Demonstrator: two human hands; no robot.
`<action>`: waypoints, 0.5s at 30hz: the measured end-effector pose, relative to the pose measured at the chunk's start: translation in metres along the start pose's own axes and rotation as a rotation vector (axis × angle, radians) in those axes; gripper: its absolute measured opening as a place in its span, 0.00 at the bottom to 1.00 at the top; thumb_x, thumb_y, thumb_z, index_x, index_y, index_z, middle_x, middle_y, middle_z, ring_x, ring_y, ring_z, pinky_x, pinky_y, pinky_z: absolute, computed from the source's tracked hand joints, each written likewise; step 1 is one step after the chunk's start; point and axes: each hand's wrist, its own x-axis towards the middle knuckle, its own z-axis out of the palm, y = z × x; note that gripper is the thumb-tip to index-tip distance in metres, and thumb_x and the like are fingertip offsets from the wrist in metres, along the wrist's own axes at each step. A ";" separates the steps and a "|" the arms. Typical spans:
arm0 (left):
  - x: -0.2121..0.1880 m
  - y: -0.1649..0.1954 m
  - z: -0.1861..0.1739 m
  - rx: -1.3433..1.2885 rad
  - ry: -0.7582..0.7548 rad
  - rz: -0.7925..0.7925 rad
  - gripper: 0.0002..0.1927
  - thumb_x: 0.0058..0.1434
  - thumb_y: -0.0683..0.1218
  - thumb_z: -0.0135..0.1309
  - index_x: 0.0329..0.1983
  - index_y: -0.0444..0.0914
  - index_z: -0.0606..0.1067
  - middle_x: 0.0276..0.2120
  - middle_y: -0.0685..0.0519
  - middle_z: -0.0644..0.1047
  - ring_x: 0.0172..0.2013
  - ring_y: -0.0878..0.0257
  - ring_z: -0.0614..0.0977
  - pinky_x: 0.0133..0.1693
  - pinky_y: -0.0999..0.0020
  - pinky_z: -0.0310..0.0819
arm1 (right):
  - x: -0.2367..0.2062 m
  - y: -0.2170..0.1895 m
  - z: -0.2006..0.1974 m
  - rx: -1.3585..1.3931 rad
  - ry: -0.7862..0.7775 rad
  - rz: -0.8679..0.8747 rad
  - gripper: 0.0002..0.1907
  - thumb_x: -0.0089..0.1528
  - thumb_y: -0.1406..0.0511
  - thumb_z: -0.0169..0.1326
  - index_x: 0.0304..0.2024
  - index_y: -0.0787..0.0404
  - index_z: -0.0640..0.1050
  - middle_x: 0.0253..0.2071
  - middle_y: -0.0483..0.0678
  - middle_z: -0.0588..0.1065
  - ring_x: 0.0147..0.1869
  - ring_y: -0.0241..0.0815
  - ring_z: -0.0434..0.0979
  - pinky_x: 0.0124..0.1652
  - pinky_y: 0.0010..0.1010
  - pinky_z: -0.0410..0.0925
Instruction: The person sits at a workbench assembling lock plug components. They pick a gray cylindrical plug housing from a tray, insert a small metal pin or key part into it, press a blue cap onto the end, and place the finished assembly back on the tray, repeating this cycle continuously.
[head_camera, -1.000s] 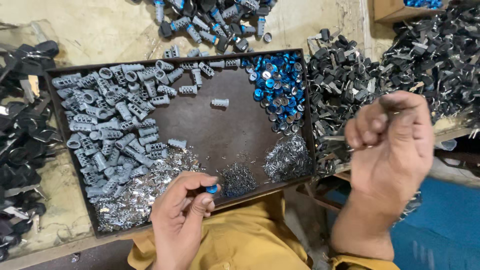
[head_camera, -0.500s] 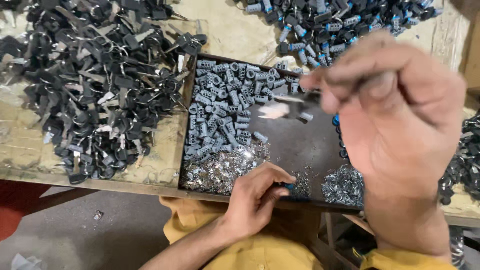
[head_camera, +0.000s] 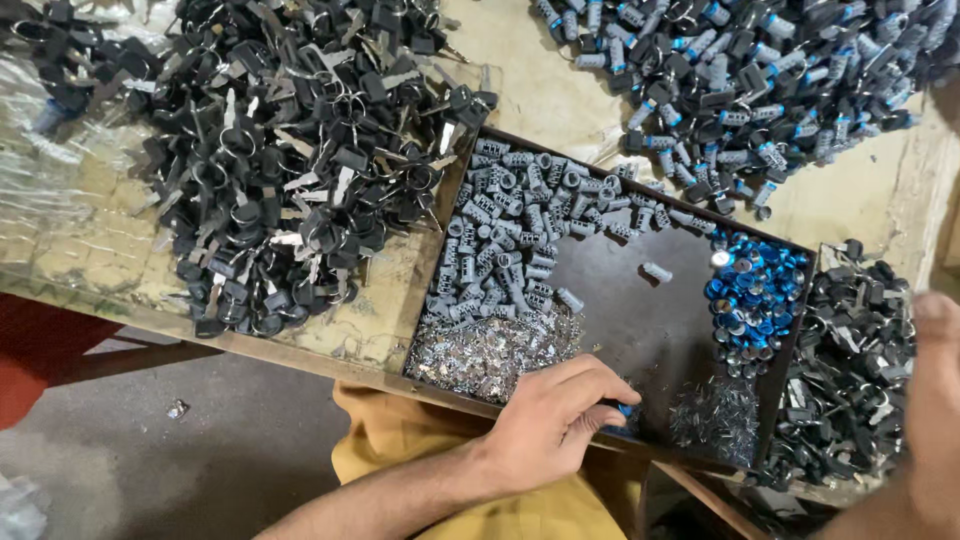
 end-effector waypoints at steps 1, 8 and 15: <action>0.000 -0.001 0.000 0.009 -0.001 -0.003 0.12 0.63 0.32 0.56 0.48 0.35 0.75 0.41 0.47 0.77 0.40 0.54 0.83 0.39 0.66 0.79 | -0.001 0.035 -0.002 -0.099 0.010 -0.094 0.18 0.75 0.57 0.49 0.58 0.63 0.76 0.47 0.53 0.74 0.47 0.45 0.71 0.47 0.37 0.65; 0.009 -0.003 0.014 0.078 0.033 -0.036 0.11 0.61 0.32 0.56 0.46 0.35 0.76 0.40 0.48 0.79 0.37 0.55 0.83 0.37 0.67 0.76 | -0.023 0.157 -0.007 -0.407 0.172 -0.454 0.19 0.64 0.67 0.66 0.56 0.65 0.78 0.52 0.57 0.73 0.56 0.51 0.73 0.56 0.36 0.67; 0.015 -0.011 0.038 0.211 0.092 -0.050 0.12 0.58 0.33 0.59 0.44 0.36 0.78 0.38 0.49 0.80 0.34 0.59 0.82 0.35 0.71 0.75 | 0.013 0.148 -0.029 -0.172 0.215 -0.289 0.13 0.59 0.71 0.71 0.45 0.64 0.82 0.41 0.48 0.76 0.43 0.39 0.74 0.43 0.26 0.66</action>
